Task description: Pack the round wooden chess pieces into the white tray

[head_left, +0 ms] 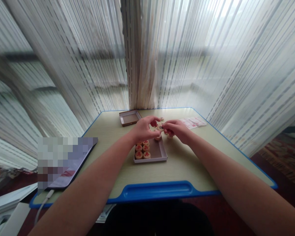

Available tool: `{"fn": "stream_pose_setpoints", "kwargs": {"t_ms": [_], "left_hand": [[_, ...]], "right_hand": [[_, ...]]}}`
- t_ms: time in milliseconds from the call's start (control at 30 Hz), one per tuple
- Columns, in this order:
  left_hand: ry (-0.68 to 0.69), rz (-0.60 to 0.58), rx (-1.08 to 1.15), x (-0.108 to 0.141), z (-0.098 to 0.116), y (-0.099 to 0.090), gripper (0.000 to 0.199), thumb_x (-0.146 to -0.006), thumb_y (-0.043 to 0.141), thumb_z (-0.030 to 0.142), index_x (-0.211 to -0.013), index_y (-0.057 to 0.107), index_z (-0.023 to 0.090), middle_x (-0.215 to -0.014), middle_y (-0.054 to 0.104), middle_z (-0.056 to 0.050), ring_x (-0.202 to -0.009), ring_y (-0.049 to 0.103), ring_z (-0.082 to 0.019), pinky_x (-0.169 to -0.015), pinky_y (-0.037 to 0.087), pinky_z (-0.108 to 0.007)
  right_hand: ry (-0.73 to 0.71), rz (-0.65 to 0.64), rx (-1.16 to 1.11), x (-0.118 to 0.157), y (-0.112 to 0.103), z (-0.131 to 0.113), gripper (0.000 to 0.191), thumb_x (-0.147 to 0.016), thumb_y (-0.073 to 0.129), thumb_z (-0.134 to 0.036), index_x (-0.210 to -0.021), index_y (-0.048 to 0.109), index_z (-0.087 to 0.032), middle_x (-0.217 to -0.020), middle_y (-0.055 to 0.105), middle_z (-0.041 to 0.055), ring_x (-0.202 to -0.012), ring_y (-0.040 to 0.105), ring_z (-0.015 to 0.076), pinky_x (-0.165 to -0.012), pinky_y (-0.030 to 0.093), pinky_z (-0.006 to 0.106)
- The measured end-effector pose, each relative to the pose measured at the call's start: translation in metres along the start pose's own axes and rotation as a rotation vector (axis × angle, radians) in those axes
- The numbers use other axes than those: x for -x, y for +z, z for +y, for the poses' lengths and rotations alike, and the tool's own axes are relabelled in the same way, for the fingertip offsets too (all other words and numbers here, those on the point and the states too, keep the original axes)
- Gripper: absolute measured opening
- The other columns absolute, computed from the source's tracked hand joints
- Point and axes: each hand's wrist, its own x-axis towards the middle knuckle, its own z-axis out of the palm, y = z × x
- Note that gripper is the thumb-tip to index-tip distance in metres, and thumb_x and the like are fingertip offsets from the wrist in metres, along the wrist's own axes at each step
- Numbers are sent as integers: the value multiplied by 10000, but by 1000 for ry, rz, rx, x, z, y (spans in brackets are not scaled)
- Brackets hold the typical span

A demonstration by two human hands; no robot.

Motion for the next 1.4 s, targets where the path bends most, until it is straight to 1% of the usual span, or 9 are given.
{"fn": "stream_pose_setpoints", "kwargs": {"t_ms": [133,233,500,700,800,1000,1133,1300,1400], "left_hand": [[2,-30,65,0,4,-2,316,-643,651,190,-957,655,154,-829,610,-25,-765,561,-125,-650,433,-228],[19,-64,128,-1,4,-2,244,-682,642,226,-910,682,150,-791,609,-26,-732,561,-114,-615,423,-217],[7,-70,138,-1,3,-1,273,-678,683,268,-908,680,122,-755,611,-27,-680,555,-100,-584,417,-210],[9,30,38,-2,1,0,273,-643,720,338,-798,657,123,-716,599,-16,-644,530,-97,-597,424,-222],[25,12,47,-1,0,0,356,-618,739,363,-864,648,122,-756,607,-23,-661,535,-101,-592,427,-220],[9,-1,59,-1,3,1,255,-659,706,312,-822,650,124,-732,603,-18,-641,527,-93,-592,429,-218],[-7,28,53,-1,3,1,312,-624,732,369,-790,634,123,-743,606,-24,-637,525,-95,-585,429,-221],[24,-12,43,-1,6,-1,324,-637,724,348,-861,656,124,-750,607,-26,-655,535,-99,-587,422,-218],[-9,-36,22,0,11,-4,292,-658,701,357,-827,663,123,-726,615,-25,-628,532,-99,-561,407,-214]], "right_hand": [[-11,-25,-11,0,-1,0,202,-664,619,-295,-549,562,-139,-472,504,-17,-409,393,56,-374,269,199],[-8,-34,-22,-1,-2,3,210,-662,621,-297,-542,561,-135,-479,504,-15,-406,389,53,-374,263,198],[13,-37,-102,-3,-3,6,225,-667,630,-312,-546,555,-139,-474,496,-16,-398,385,55,-368,259,205],[5,-59,-59,0,-2,1,164,-642,631,-267,-561,579,-133,-502,529,-5,-414,403,55,-381,262,203],[-1,-48,-47,0,-1,1,154,-644,603,-248,-542,568,-137,-487,524,-6,-413,398,57,-382,257,207],[11,-44,-92,-2,-2,3,165,-648,580,-268,-543,550,-145,-472,520,-5,-408,397,67,-380,253,215],[-4,-56,-63,-1,-2,0,172,-648,590,-263,-532,547,-143,-476,518,-7,-415,399,65,-387,254,215],[-17,-82,-32,1,-2,-1,173,-629,614,-263,-523,555,-138,-477,522,-7,-422,404,65,-406,258,219],[16,-116,-92,-2,-3,0,249,-674,556,-344,-529,565,-142,-481,526,4,-421,408,75,-410,258,228]]}}
